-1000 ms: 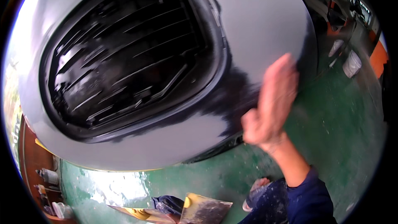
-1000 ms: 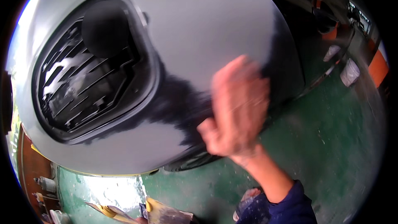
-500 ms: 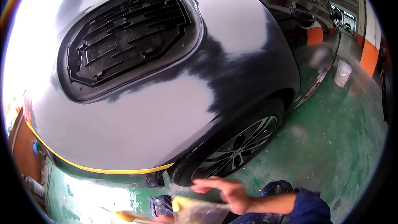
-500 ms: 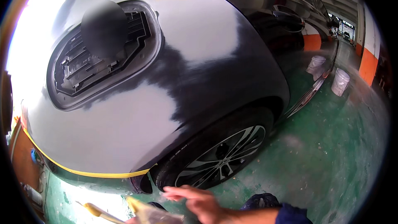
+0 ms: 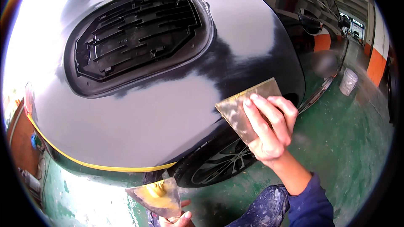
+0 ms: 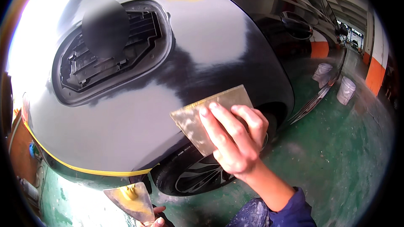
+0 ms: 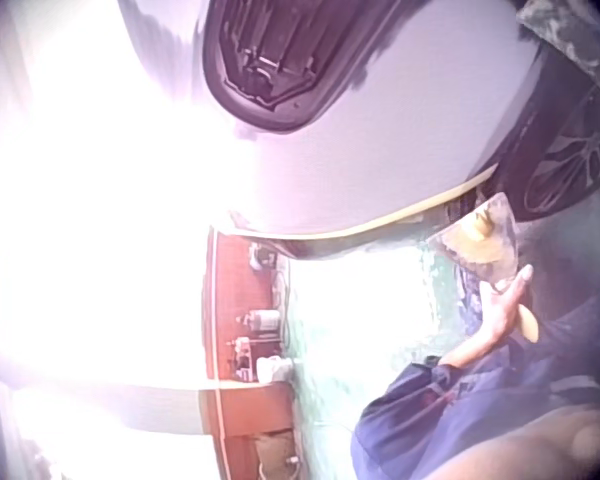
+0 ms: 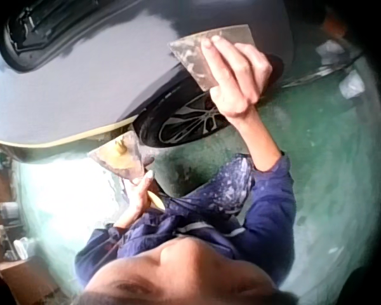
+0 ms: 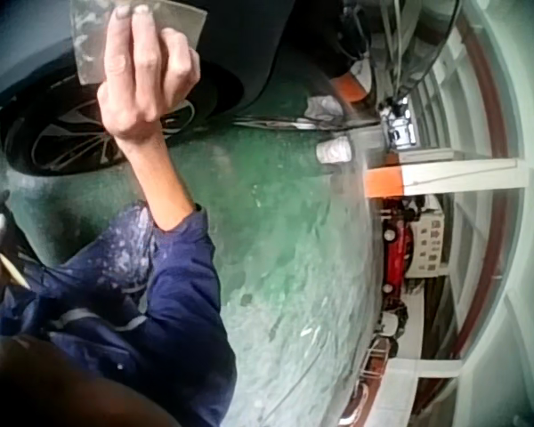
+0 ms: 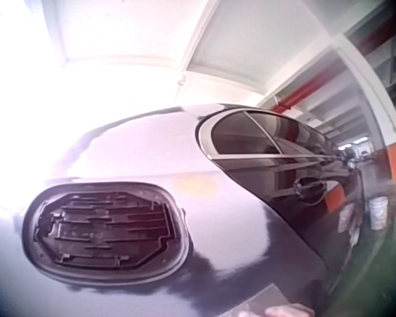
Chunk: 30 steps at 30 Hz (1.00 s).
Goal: The person applies yellow body filler to the rear bumper of a dark car using a small metal spreader. They repeatedly scoop filler from a larger spreader and smooth it onto the surface, then wipe the area with their hand.
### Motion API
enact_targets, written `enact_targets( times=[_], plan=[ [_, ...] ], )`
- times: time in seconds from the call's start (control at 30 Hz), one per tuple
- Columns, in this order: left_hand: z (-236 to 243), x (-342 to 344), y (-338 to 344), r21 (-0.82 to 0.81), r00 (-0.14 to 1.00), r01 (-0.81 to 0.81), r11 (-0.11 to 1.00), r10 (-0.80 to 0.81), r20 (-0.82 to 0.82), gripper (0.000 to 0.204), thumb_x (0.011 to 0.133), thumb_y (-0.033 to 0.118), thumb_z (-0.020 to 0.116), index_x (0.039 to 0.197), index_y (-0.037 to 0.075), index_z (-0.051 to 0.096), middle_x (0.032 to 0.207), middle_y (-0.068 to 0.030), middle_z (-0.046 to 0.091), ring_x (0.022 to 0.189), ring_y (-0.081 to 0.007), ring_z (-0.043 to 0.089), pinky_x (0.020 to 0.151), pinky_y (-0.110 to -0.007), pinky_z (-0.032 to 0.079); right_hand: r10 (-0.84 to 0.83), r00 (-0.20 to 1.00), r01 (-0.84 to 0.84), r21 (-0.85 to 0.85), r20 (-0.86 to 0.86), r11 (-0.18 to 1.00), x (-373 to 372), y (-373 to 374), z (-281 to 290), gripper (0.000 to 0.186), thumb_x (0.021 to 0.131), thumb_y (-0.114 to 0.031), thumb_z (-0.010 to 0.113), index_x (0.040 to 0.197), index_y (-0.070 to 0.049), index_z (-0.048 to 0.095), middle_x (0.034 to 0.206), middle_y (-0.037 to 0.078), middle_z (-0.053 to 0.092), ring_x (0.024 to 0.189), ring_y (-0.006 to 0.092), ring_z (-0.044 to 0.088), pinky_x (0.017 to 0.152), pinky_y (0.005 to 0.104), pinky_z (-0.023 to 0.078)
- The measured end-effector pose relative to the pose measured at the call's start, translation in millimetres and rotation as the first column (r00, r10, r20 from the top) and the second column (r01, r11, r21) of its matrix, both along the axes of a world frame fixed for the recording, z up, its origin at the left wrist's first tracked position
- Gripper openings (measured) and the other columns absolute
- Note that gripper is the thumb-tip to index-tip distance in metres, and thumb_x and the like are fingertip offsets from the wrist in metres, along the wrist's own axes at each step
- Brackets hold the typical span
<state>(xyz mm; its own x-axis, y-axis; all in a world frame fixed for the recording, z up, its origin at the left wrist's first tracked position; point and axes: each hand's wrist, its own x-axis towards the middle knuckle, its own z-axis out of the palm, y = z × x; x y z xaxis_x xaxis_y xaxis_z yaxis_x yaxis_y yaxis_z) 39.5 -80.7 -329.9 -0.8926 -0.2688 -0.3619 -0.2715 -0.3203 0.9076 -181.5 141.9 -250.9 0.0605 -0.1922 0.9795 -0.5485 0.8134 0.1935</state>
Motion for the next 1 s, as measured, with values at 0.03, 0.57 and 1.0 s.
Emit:
enact_targets(
  times=[0.03, 0.57, 1.0],
  plan=[
    [2.2, 2.4, -2.0, 0.010, 0.998, 0.016, 1.000, -0.017, 0.058, 0.046, 0.085, 0.008, 0.071, 0.128, -0.001, 0.057, 0.075, 0.0032, 0.053, 0.056, -0.0082, 0.048, 0.050, -0.023, 0.039, -0.027, 0.999, 0.027, 0.001, -0.037, 1.000, -11.2, -2.7, 3.8, 0.029, 0.075, -0.006, 0.068, 0.103, -0.005, 0.077, 0.104, 0.005, 0.070, 0.088, 0.0234, 0.056, 0.079, 0.0351, 0.043],
    [1.8, 12.5, -21.5, -0.014, 0.996, 0.054, 0.998, -0.053, 0.065, 0.040, 0.087, 0.004, 0.067, 0.126, -0.001, 0.058, 0.067, 0.0045, 0.051, 0.051, -0.0064, 0.044, 0.047, -0.021, 0.034, -0.053, 0.998, 0.054, -0.013, 0.045, 0.998, -20.9, -10.6, 11.1, 0.030, 0.075, -0.007, 0.065, 0.102, -0.005, 0.076, 0.099, 0.003, 0.071, 0.087, 0.0203, 0.056, 0.082, 0.0333, 0.036],
    [12.7, 6.8, -17.2, 0.021, 0.988, 0.014, 1.000, -0.017, 0.155, 0.037, 0.086, 0.003, 0.067, 0.122, -0.003, 0.059, 0.065, 0.0051, 0.047, 0.051, -0.0054, 0.041, 0.047, -0.021, 0.031, -0.049, 0.998, 0.049, -0.001, 0.049, 0.999, -19.6, -11.5, 10.8, 0.033, 0.074, -0.009, 0.064, 0.105, -0.006, 0.076, 0.099, 0.003, 0.071, 0.085, 0.0209, 0.055, 0.083, 0.0338, 0.035]
  ],
)
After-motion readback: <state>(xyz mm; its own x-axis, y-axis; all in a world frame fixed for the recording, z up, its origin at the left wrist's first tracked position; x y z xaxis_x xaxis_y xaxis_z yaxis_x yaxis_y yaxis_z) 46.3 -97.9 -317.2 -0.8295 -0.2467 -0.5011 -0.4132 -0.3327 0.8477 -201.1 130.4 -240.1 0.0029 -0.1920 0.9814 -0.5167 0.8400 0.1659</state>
